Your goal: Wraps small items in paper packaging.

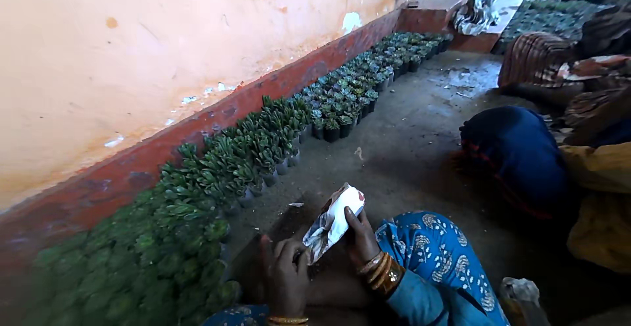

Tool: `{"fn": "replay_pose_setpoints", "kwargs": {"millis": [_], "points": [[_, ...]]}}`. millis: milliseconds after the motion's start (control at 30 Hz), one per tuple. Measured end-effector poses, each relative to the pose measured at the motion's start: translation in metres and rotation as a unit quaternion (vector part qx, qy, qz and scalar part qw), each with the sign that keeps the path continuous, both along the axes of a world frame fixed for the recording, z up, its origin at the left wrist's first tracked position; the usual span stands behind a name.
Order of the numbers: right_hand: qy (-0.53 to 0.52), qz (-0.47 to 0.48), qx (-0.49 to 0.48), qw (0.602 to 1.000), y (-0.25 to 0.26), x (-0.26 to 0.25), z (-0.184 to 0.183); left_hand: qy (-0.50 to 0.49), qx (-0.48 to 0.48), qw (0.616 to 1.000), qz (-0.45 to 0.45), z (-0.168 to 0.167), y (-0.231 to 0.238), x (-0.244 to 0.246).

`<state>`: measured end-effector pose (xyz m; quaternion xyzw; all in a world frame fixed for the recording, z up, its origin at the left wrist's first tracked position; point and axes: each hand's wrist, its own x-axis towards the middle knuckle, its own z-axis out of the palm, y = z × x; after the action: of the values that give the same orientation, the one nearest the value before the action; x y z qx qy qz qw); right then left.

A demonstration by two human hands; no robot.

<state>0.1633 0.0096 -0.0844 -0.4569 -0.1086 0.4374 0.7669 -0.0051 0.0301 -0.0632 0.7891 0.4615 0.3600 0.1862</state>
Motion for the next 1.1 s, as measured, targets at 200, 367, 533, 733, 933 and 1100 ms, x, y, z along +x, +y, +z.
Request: {"fn": "replay_pose_setpoints", "kwargs": {"millis": [200,367,533,733,933,1100], "points": [[-0.019,0.035,-0.005,0.999,-0.004,-0.011,0.0,0.05,0.204,0.978,0.002,0.001,-0.006,0.009],[-0.009,0.057,0.003,0.998,-0.008,-0.019,0.0,0.151,0.27,0.951,0.026,-0.015,-0.006,0.016],[-0.011,0.057,0.011,0.998,-0.006,-0.009,0.013,0.009,0.166,0.986,-0.007,-0.004,0.001,0.004],[-0.059,0.028,-0.027,0.997,0.001,0.003,0.011,-0.175,0.032,0.983,-0.041,-0.013,0.009,-0.005],[-0.06,-0.05,-0.054,0.995,0.005,0.01,0.007,-0.064,0.027,0.986,-0.15,-0.002,-0.003,-0.007],[-0.186,0.023,-0.102,0.977,0.001,0.012,0.007,-0.095,0.042,0.984,-0.143,-0.003,-0.003,-0.006]]}}
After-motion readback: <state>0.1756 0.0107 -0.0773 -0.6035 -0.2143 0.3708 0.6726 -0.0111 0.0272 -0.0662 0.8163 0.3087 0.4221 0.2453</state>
